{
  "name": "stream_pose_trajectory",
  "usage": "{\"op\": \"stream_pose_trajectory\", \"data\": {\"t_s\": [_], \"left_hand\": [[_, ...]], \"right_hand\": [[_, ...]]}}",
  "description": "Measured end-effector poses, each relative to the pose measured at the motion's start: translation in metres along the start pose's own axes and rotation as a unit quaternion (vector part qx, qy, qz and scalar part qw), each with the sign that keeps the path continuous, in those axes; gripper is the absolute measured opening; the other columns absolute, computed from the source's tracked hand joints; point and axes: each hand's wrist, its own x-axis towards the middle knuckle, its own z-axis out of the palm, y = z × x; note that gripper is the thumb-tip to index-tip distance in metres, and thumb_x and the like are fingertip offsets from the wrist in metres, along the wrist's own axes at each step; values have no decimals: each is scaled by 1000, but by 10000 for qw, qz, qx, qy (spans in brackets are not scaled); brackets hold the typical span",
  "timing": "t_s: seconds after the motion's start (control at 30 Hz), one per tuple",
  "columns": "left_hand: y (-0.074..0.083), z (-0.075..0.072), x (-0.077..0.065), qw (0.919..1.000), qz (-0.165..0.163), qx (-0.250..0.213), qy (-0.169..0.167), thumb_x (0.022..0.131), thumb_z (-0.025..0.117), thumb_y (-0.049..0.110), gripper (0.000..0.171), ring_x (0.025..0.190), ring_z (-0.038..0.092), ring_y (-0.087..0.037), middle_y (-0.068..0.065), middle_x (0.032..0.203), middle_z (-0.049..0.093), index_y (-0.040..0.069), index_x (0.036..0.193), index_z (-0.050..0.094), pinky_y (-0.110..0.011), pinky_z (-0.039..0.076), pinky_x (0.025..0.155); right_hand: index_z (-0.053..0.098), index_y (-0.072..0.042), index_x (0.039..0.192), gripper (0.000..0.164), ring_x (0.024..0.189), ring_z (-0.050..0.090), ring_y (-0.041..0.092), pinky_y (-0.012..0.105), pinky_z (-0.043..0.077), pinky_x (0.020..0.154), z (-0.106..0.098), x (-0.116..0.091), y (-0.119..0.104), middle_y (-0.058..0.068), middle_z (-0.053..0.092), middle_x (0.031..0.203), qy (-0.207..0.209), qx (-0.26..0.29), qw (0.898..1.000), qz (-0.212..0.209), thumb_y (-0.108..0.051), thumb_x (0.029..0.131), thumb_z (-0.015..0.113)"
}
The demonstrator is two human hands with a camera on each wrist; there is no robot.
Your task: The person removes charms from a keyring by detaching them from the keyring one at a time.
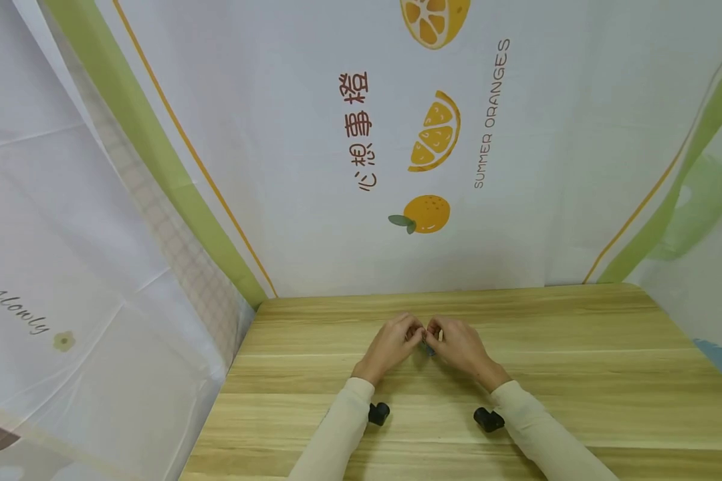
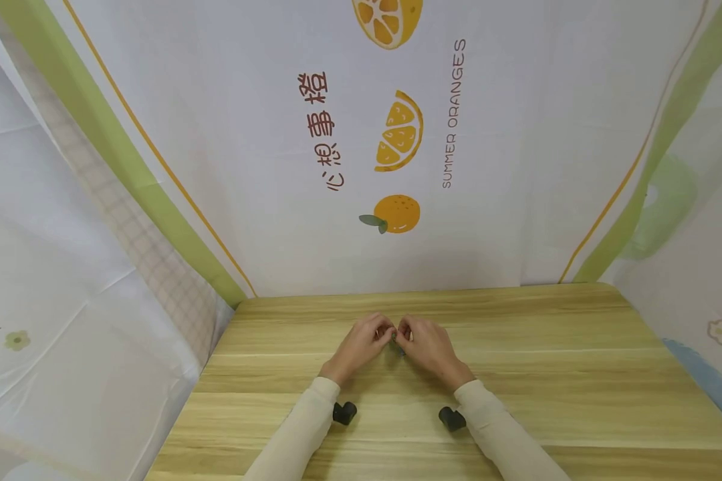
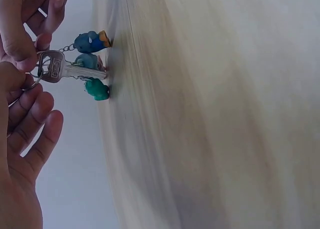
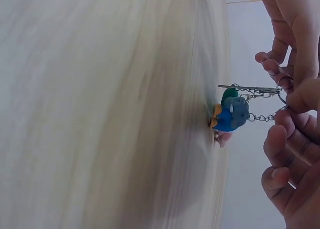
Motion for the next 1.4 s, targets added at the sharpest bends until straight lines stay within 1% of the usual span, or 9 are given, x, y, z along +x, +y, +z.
{"op": "stream_pose_trajectory", "data": {"t_s": [0.2, 0.33, 0.5, 0.67, 0.87, 1.1, 1.2, 1.4], "left_hand": [[2, 1, 2, 9996, 90, 261, 55, 107, 65, 14, 9, 80, 60, -6, -1, 97, 71, 9, 106, 72, -14, 50, 70], [3, 1, 2, 9994, 81, 325, 128, 107, 65, 14, 8, 79, 59, -5, 0, 96, 70, 10, 105, 72, -14, 49, 68], [2, 1, 2, 9994, 38, 318, 161, 107, 66, 15, 7, 78, 59, -5, 0, 96, 70, 11, 106, 72, -15, 50, 68], [2, 1, 2, 9993, -46, 322, 177, 106, 67, 15, 7, 81, 62, -6, 0, 98, 71, 11, 106, 72, -16, 52, 70], [3, 2, 3, 9989, -18, 399, 224, 107, 66, 16, 9, 80, 62, -7, 0, 98, 71, 10, 107, 72, -15, 51, 69], [7, 3, 5, 9986, 62, 456, 278, 107, 66, 16, 9, 81, 63, -7, 0, 98, 71, 10, 108, 73, -15, 51, 69], [8, 4, 6, 9983, 63, 480, 325, 107, 66, 15, 8, 80, 62, -7, 0, 97, 71, 10, 107, 73, -15, 50, 69], [9, 4, 7, 9983, 5, 436, 375, 106, 67, 15, 6, 79, 61, -7, 1, 95, 70, 12, 106, 72, -15, 49, 67]], "right_hand": [[67, -17, 90, 12, 58, 46, 4, 23, 38, 52, 1, -1, 2, -8, 65, 77, 115, -2, 9999, -52, -16, 98, 76], [66, -18, 89, 13, 59, 46, 4, 23, 39, 52, 1, -1, 3, -8, 62, 75, 195, 33, 9997, -124, -16, 97, 76], [66, -20, 90, 13, 61, 48, 3, 23, 40, 53, -1, -2, 3, -9, 63, 77, 161, 64, 9998, -104, -18, 98, 76], [68, -18, 93, 8, 61, 49, 4, 23, 41, 53, -2, -2, 3, -8, 66, 79, 60, 83, 9999, 22, -19, 99, 73], [70, -18, 97, 6, 60, 50, 6, 25, 42, 55, -4, -2, 4, -7, 68, 82, -87, 251, 9991, 322, -21, 101, 72], [68, -16, 96, 5, 60, 50, 8, 25, 40, 53, -7, 0, 3, -6, 65, 80, -122, 471, 9979, 417, -19, 101, 69], [67, -15, 96, 5, 62, 50, 9, 25, 40, 55, -9, 0, 2, -5, 64, 80, -120, 544, 9974, 467, -17, 101, 69], [67, -15, 95, 5, 63, 49, 9, 25, 39, 56, -10, 2, 0, -4, 63, 78, -47, 615, 9973, 398, -15, 99, 70]]}}
